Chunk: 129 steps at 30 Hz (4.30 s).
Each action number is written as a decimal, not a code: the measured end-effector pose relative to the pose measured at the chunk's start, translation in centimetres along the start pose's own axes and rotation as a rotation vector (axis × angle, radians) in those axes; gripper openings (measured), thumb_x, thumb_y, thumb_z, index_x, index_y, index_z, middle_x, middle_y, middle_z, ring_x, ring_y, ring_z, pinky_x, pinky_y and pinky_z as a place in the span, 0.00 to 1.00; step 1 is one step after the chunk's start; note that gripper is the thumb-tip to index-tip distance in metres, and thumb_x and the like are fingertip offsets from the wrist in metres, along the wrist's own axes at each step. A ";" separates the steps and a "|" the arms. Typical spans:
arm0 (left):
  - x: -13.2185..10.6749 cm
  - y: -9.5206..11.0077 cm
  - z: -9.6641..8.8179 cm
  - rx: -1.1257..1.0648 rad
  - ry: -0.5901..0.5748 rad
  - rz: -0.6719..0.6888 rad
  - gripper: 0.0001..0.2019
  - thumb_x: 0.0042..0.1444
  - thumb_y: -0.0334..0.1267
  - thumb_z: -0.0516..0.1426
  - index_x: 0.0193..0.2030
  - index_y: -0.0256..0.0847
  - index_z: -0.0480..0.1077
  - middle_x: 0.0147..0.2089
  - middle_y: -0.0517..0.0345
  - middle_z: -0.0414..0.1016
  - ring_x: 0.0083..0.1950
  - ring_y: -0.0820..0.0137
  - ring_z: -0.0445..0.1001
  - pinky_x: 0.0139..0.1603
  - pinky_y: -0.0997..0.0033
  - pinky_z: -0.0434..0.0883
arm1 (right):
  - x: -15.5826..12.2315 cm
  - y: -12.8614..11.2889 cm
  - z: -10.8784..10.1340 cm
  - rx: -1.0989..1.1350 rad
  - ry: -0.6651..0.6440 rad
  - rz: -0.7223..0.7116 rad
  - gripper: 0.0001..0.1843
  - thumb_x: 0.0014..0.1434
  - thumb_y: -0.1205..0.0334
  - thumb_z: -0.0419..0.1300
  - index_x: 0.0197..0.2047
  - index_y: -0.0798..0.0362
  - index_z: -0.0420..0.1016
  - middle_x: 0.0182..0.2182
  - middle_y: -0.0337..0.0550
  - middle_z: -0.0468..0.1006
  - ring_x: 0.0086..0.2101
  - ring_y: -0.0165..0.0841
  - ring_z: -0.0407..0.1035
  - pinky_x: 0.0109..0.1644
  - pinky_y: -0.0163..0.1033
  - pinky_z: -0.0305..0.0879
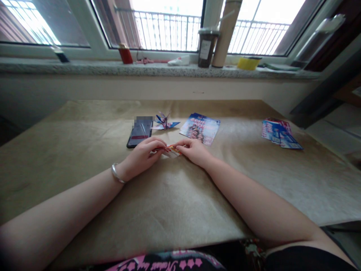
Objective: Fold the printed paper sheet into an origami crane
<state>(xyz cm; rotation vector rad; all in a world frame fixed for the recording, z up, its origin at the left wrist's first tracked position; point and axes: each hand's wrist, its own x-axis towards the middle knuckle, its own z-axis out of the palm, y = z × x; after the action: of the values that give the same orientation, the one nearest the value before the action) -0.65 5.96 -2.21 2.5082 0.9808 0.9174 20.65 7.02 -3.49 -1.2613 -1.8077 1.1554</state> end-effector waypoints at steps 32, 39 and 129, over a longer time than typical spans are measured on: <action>-0.6 0.8 0.1 0.562 -0.233 0.278 0.12 0.63 0.33 0.50 0.50 0.44 0.71 0.43 0.54 0.73 0.42 0.67 0.68 0.41 0.67 0.70 | -1.6 -1.8 -0.5 -1.078 -0.039 -0.539 0.12 0.58 0.62 0.53 0.36 0.52 0.79 0.33 0.44 0.77 0.35 0.36 0.69 0.37 0.39 0.61; -0.6 1.3 0.0 0.504 -0.277 0.367 0.13 0.63 0.34 0.49 0.50 0.41 0.71 0.48 0.53 0.73 0.45 0.67 0.70 0.46 0.66 0.71 | -0.4 -0.3 -0.8 -0.824 -0.047 -0.606 0.08 0.56 0.68 0.56 0.37 0.53 0.75 0.45 0.44 0.78 0.45 0.37 0.68 0.51 0.42 0.63; -0.2 -1.4 0.8 0.135 -0.054 -0.020 0.04 0.56 0.29 0.56 0.37 0.36 0.72 0.43 0.50 0.74 0.45 0.66 0.72 0.49 0.64 0.71 | 0.9 1.5 -0.5 -0.559 0.054 -0.554 0.04 0.54 0.66 0.61 0.34 0.50 0.75 0.48 0.43 0.76 0.56 0.41 0.60 0.62 0.54 0.54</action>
<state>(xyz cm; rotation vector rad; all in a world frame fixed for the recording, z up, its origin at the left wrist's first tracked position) -0.94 6.81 -3.52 2.6134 1.0823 0.7983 21.36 8.29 -4.62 -0.9450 -2.3231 0.3165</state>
